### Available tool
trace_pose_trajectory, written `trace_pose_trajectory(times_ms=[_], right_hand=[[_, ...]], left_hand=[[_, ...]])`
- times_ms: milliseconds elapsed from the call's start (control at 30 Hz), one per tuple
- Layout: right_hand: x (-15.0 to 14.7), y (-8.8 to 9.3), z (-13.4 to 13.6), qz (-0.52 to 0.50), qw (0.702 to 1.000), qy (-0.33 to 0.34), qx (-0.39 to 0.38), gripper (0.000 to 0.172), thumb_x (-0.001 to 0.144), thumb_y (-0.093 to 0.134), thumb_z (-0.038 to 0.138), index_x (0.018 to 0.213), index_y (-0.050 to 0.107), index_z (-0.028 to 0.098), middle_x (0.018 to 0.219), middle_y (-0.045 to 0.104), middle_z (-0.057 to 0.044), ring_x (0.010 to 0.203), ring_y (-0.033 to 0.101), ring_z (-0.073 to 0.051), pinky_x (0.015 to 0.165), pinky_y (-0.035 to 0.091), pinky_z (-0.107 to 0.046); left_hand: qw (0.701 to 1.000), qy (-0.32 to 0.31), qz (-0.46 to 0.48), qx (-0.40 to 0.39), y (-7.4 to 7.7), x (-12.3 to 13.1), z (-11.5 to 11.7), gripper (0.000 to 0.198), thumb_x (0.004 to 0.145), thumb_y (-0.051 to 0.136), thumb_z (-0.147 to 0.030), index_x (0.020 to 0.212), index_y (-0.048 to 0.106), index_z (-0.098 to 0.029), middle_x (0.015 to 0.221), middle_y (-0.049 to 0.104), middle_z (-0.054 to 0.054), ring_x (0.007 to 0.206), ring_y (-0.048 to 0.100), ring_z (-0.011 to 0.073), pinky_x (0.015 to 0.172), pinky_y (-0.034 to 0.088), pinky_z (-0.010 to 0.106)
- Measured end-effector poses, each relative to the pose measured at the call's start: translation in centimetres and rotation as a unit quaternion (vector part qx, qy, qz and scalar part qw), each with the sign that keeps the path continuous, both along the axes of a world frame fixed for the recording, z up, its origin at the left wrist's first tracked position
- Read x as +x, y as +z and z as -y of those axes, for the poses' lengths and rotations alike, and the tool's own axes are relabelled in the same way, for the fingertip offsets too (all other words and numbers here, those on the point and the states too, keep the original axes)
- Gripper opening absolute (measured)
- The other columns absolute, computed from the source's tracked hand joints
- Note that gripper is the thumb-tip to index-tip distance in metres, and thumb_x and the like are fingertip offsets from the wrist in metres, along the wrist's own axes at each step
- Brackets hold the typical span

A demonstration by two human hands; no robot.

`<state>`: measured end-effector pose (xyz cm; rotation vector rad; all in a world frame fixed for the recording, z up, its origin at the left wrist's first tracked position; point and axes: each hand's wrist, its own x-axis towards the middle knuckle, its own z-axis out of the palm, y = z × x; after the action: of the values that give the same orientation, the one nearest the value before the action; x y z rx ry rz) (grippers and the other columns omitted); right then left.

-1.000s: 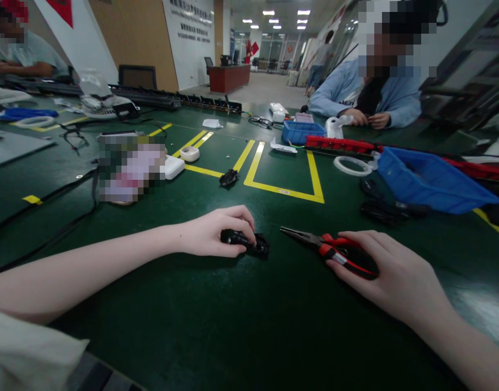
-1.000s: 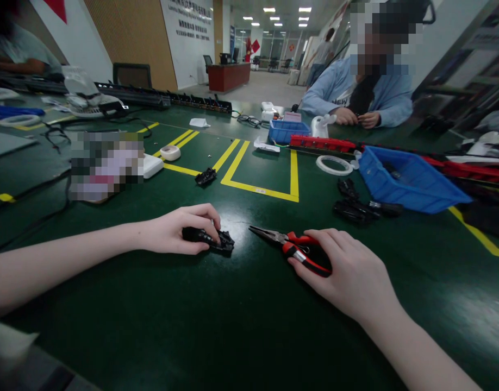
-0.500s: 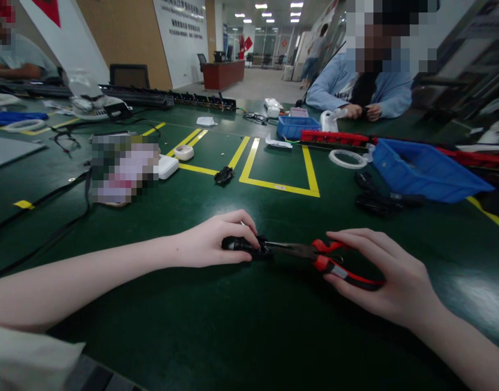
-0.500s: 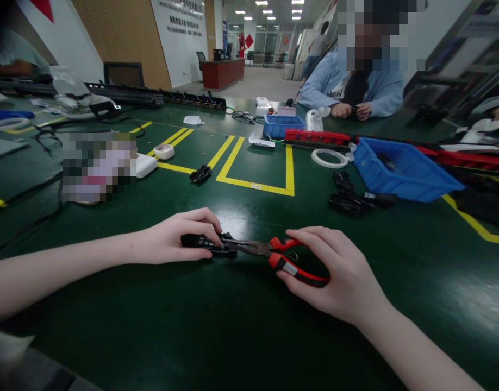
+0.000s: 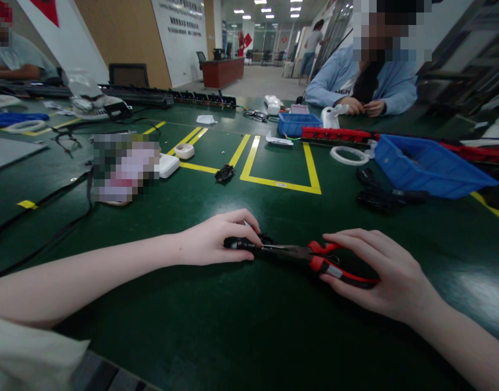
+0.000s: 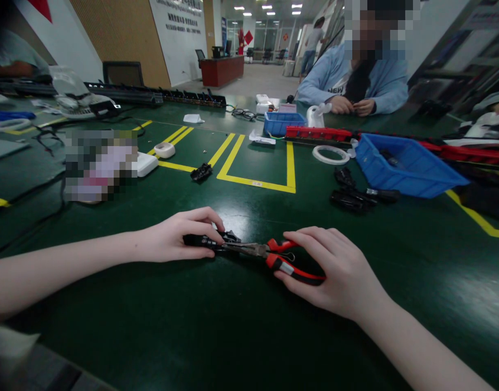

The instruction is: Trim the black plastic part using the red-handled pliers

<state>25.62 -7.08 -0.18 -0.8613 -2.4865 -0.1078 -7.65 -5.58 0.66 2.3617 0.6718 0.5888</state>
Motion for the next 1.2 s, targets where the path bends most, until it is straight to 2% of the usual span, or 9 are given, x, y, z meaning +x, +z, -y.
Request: trace_pose_trajectory(times_ms=[333,600,867,1200], right_hand=[[-0.26,0.37,-0.05,0.050,0.997,0.018,0.048,0.041,0.084,0.064,0.040,0.114,0.057,0.013,0.096,0.069,-0.014,0.075,0.067,-0.025,0.064,0.051,-0.036],[-0.12,0.60,-0.28,0.071,0.994,0.024,0.076,0.039,0.086,0.060,0.042,0.113,0.056,0.013,0.094,0.069,-0.015,0.073,0.067,-0.025,0.063,0.051,-0.036],[0.10,0.45,-0.54,0.061,0.996,0.018,0.061,0.039,0.086,0.060,0.044,0.115,0.055,0.019,0.096,0.069,-0.012,0.072,0.066,-0.023,0.062,0.053,-0.037],[-0.22,0.30,-0.17,0.050,0.996,0.013,0.077,0.038,0.086,0.061,0.042,0.115,0.057,0.019,0.097,0.069,-0.012,0.071,0.066,-0.022,0.060,0.055,-0.037]], left_hand=[[1.000,-0.011,-0.002,0.001,-0.02,-0.08,-0.16,0.019,0.089,0.067,-0.020,0.108,0.068,-0.017,0.118,0.056,0.009,0.109,0.058,0.0213,0.096,0.049,0.036],[1.000,-0.020,0.004,0.008,-0.08,-0.16,-0.35,0.019,0.089,0.067,-0.021,0.108,0.068,-0.018,0.119,0.057,0.010,0.110,0.059,0.0221,0.096,0.049,0.037],[1.000,-0.022,0.003,0.005,0.16,-0.16,-0.37,0.017,0.089,0.067,-0.021,0.105,0.068,-0.017,0.119,0.057,0.011,0.111,0.059,0.0223,0.098,0.049,0.037],[0.999,-0.025,0.019,0.016,0.04,-0.16,-0.60,0.015,0.088,0.068,-0.020,0.102,0.068,-0.015,0.118,0.058,0.011,0.111,0.060,0.0216,0.098,0.048,0.036]])
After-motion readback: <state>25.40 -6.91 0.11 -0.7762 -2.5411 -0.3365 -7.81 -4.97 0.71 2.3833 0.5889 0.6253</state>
